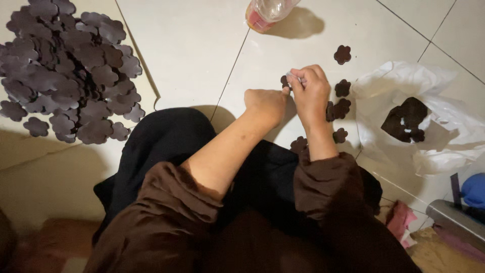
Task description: The person sits on a tiled floor and wipes small, dark, flower-shaped decorative pieces with a white cloth. They pick up each piece, rub it with the cloth, and place it back down, occasionally moving a plastic bottle aside.
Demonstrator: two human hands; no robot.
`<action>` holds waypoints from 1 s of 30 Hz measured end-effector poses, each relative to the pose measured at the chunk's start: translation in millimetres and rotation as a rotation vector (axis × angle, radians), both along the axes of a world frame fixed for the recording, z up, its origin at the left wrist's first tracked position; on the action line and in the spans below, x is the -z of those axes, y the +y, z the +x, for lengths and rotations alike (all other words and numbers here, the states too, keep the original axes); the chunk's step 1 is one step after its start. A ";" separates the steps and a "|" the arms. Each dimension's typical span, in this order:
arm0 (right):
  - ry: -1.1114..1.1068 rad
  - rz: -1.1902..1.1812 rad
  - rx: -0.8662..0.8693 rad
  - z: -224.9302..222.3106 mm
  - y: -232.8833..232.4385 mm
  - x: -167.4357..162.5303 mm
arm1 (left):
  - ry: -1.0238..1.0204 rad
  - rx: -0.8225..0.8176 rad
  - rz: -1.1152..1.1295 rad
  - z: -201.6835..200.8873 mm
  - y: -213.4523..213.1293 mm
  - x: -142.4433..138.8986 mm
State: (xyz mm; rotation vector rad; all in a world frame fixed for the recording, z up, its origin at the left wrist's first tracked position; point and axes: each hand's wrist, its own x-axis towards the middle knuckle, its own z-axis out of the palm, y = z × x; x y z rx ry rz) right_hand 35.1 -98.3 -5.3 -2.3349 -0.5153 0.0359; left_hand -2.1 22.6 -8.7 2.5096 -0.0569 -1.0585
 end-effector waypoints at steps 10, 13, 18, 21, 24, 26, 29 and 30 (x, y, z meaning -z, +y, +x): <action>-0.022 -0.005 0.018 4.4 9.6 -1.3 | 0.030 0.045 0.060 -1.4 -10.7 1.0; -0.014 0.015 0.008 4.2 7.0 -2.7 | 0.034 0.033 0.063 -0.4 -10.3 -1.5; 0.110 -0.028 0.014 0.0 -0.9 -5.8 | 0.012 0.028 0.053 -0.3 -9.9 -1.6; -0.079 -0.009 -0.001 5.4 3.8 -1.5 | -0.020 0.014 0.031 -1.9 -12.7 1.0; -0.032 0.067 0.021 11.1 7.2 -2.4 | -0.111 -0.019 0.036 -6.7 -15.8 3.9; 0.018 0.022 -0.001 9.2 1.0 -1.9 | -0.144 -0.028 0.045 -6.8 -17.6 5.6; 0.112 0.053 -0.010 5.4 -4.1 -3.6 | -0.134 -0.022 0.062 -3.9 -18.1 7.5; 0.169 0.069 -0.006 4.2 -4.7 -3.3 | -0.117 -0.016 0.057 -2.5 -17.5 7.6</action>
